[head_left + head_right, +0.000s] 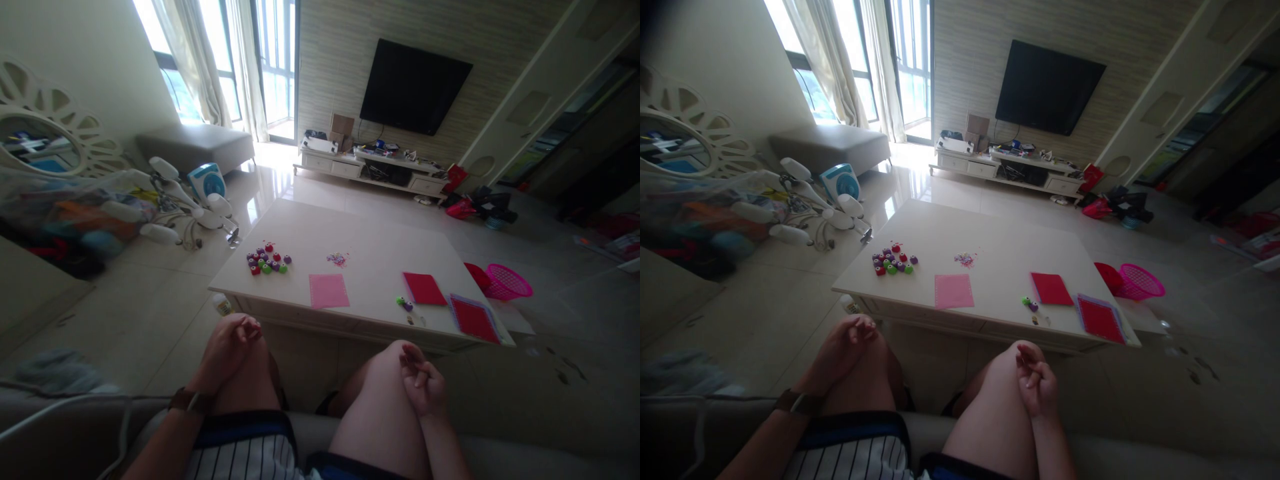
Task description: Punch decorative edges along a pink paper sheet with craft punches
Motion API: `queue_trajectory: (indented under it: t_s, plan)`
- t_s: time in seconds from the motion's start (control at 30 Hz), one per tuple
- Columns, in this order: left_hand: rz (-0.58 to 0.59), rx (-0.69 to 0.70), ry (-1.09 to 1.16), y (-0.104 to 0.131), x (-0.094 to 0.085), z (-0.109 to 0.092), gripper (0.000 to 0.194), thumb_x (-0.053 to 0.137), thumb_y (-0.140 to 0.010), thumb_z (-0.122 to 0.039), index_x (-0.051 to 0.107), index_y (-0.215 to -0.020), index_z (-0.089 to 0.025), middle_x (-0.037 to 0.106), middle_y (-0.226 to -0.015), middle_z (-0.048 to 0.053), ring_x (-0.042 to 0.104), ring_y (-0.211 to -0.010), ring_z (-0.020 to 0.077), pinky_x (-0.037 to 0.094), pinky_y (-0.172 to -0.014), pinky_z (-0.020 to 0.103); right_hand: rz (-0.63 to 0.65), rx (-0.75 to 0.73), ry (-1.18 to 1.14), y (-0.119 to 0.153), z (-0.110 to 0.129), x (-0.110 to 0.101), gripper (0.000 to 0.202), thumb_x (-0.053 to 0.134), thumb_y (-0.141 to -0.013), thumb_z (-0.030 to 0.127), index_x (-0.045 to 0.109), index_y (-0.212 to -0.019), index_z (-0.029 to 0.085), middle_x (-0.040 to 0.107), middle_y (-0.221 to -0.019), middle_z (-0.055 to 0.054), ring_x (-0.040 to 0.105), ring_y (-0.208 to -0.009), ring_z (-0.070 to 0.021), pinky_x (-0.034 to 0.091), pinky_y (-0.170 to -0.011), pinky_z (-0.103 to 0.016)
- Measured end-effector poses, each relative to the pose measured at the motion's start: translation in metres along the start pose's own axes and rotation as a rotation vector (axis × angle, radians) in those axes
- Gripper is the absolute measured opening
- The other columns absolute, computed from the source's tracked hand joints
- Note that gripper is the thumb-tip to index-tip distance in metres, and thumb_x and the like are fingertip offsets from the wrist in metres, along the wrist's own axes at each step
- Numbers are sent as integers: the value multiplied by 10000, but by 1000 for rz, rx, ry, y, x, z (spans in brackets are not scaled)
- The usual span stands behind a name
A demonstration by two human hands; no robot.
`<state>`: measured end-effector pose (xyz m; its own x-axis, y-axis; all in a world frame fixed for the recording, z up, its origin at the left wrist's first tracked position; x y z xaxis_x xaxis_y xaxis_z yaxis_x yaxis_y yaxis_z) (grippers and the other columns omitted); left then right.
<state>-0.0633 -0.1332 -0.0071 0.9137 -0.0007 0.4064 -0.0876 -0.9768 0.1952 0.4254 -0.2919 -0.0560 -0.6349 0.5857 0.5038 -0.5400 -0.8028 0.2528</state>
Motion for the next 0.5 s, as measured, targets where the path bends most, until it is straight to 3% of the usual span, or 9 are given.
queue_trajectory:
  t_s: [0.13,0.23,0.27,0.33,0.37,0.43,0.5]
  plan:
    - [13,13,-31,-2,-3,0,493,642,-818,-416,497,-414,-173,617,-724,43,572,-812,171,526,-764,304,33,-102,103,2,10,11,237,620,-682,197,628,-444,194,784,-999,-94,712,-957,-189,590,-830,-287]
    - [63,22,-257,7,11,-3,458,594,-859,-536,643,-566,-188,677,-770,56,609,-816,204,537,-796,345,172,-215,387,22,21,53,423,596,-851,374,654,-472,196,765,-982,-109,685,-965,-215,554,-841,-322]
    - [90,28,-371,13,21,-4,450,576,-874,-573,702,-674,-190,703,-816,59,625,-834,217,540,-819,357,253,-241,550,34,20,73,422,566,-894,404,715,-557,198,756,-939,-104,678,-935,-214,539,-857,-332]
    - [213,64,-632,30,54,1,422,542,-930,-572,753,-949,-207,742,-1018,59,651,-966,232,525,-915,358,541,-183,929,67,-2,121,301,571,-921,386,808,-879,206,746,-1019,-95,674,-991,-229,512,-921,-354]
    - [268,87,-746,40,72,6,428,501,-963,-569,740,-966,-214,742,-1008,51,652,-953,221,521,-901,340,665,-173,1106,86,-13,141,277,602,-907,358,795,-1051,223,740,-1069,-88,674,-985,-229,510,-909,-352]
    - [466,123,-971,60,113,30,495,381,-1030,-543,721,-903,-207,733,-932,53,650,-877,198,508,-826,308,942,-198,1416,124,-38,175,439,642,-867,278,695,-1302,256,747,-1097,-73,674,-1001,-240,475,-976,-379]
    - [636,229,-1212,78,147,58,540,316,-1066,-479,721,-858,-189,724,-851,79,653,-818,196,484,-791,305,1108,-209,1605,148,-55,196,397,625,-865,235,705,-1253,235,753,-1111,-79,676,-1039,-252,468,-982,-366]
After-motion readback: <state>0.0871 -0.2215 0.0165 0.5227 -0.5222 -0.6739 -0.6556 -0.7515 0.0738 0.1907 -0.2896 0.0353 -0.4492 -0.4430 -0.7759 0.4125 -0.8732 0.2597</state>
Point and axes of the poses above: each hand's wrist, its own y-axis away from the middle knuckle, its own x-axis out of the palm, z = x × y, the point moved 8 cm from there along -y, towards the middle knuckle
